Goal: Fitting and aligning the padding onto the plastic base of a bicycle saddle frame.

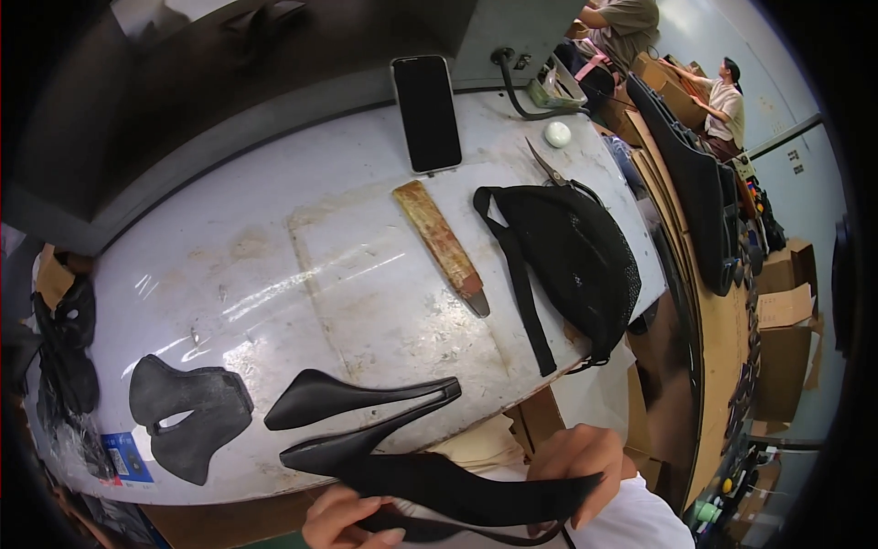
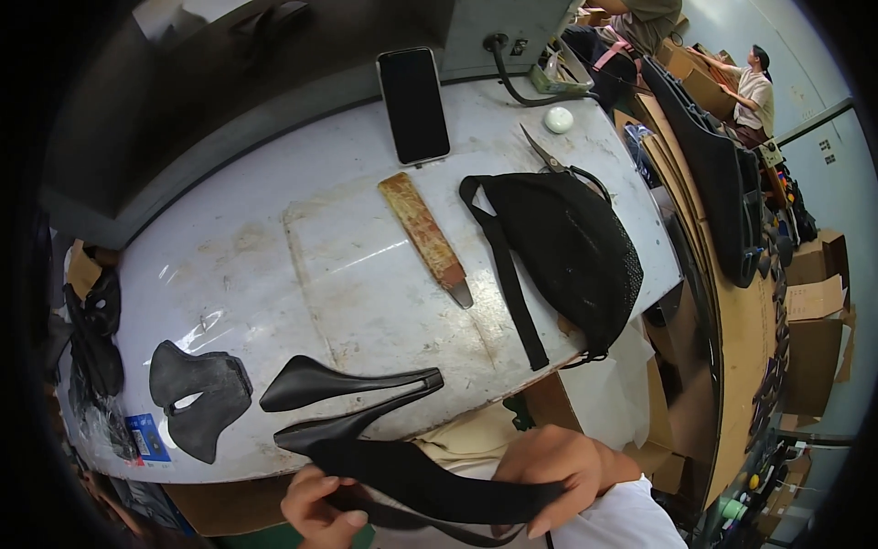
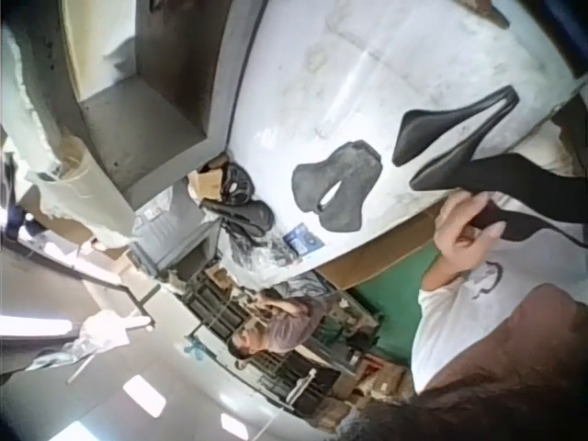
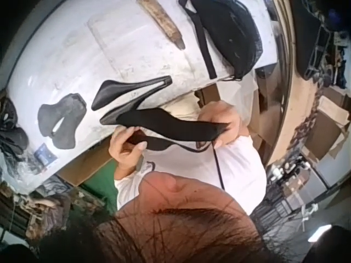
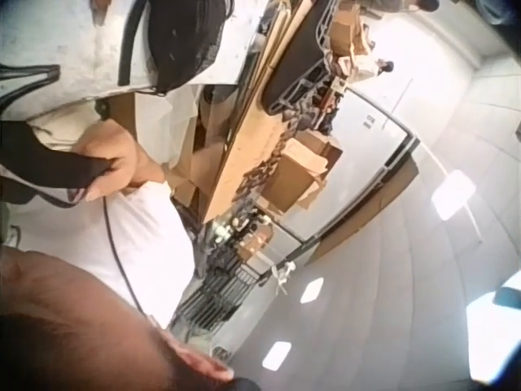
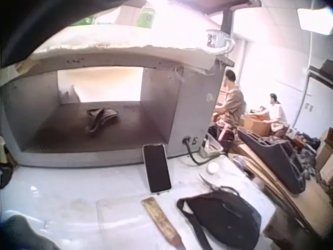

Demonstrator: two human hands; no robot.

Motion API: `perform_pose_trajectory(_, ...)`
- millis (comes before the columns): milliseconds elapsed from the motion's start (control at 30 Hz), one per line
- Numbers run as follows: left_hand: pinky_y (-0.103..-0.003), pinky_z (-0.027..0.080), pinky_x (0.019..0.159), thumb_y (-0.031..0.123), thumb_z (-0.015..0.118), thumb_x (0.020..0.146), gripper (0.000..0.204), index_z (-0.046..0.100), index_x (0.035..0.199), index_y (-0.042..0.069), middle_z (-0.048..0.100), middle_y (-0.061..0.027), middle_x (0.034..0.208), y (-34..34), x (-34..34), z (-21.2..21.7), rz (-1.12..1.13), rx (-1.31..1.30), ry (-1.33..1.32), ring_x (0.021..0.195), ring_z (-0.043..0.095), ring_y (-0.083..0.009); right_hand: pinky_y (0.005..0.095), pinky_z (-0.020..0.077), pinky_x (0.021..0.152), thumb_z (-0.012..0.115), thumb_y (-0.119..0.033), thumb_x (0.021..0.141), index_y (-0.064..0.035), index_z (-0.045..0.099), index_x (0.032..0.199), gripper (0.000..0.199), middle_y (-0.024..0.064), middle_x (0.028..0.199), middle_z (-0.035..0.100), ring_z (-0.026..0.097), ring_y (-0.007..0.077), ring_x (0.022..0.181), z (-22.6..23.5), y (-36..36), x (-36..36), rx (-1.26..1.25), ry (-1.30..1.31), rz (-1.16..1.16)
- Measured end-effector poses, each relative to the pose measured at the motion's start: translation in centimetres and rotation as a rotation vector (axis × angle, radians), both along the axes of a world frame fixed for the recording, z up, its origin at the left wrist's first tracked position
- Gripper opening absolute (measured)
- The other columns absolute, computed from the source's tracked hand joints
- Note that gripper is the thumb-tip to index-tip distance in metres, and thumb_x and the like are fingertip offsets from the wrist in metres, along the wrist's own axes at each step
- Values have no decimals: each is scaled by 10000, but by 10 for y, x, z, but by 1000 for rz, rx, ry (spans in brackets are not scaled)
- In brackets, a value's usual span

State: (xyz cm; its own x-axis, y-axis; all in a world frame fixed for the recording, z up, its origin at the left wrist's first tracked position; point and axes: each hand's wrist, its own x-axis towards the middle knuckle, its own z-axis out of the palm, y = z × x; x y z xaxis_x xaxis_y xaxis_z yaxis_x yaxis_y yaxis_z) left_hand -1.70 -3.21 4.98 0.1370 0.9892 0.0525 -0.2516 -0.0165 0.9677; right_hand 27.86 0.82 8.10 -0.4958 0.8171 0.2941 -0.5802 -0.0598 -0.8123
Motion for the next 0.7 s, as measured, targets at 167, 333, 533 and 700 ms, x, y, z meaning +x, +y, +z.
perform_pose_trajectory(167,-352,471,820,7,797,721,564,602,1249,-30,618,-195,1074,29,-14,21,77,126,775,915,592,-291,285,413,454,696,-185,904,10,575,667,330,43,558,501,531,105,495,-26,19,1,-155,-979,-365)
perform_pose_trajectory(333,-365,390,1032,5,715,686,840,379,1456,-7,512,-215,1324,41,-17,3,102,-12,851,1195,523,-297,209,376,424,730,-160,875,21,596,706,281,3,511,490,515,25,470,-46,31,-18,-403,-911,-455)
perform_pose_trajectory(533,-317,413,946,11,785,735,656,537,1341,-21,573,-184,1224,49,-14,13,179,-89,689,1104,545,-292,212,390,422,732,-114,861,18,573,717,252,3,534,514,595,49,501,-47,37,-26,-419,-1001,-428)
perform_pose_trajectory(700,-325,383,999,55,771,677,689,540,1321,-25,565,-158,1230,44,-15,5,229,-138,679,1145,532,-266,216,417,436,715,-97,866,23,540,700,269,2,536,498,627,66,521,-51,38,-28,-406,-1038,-394)
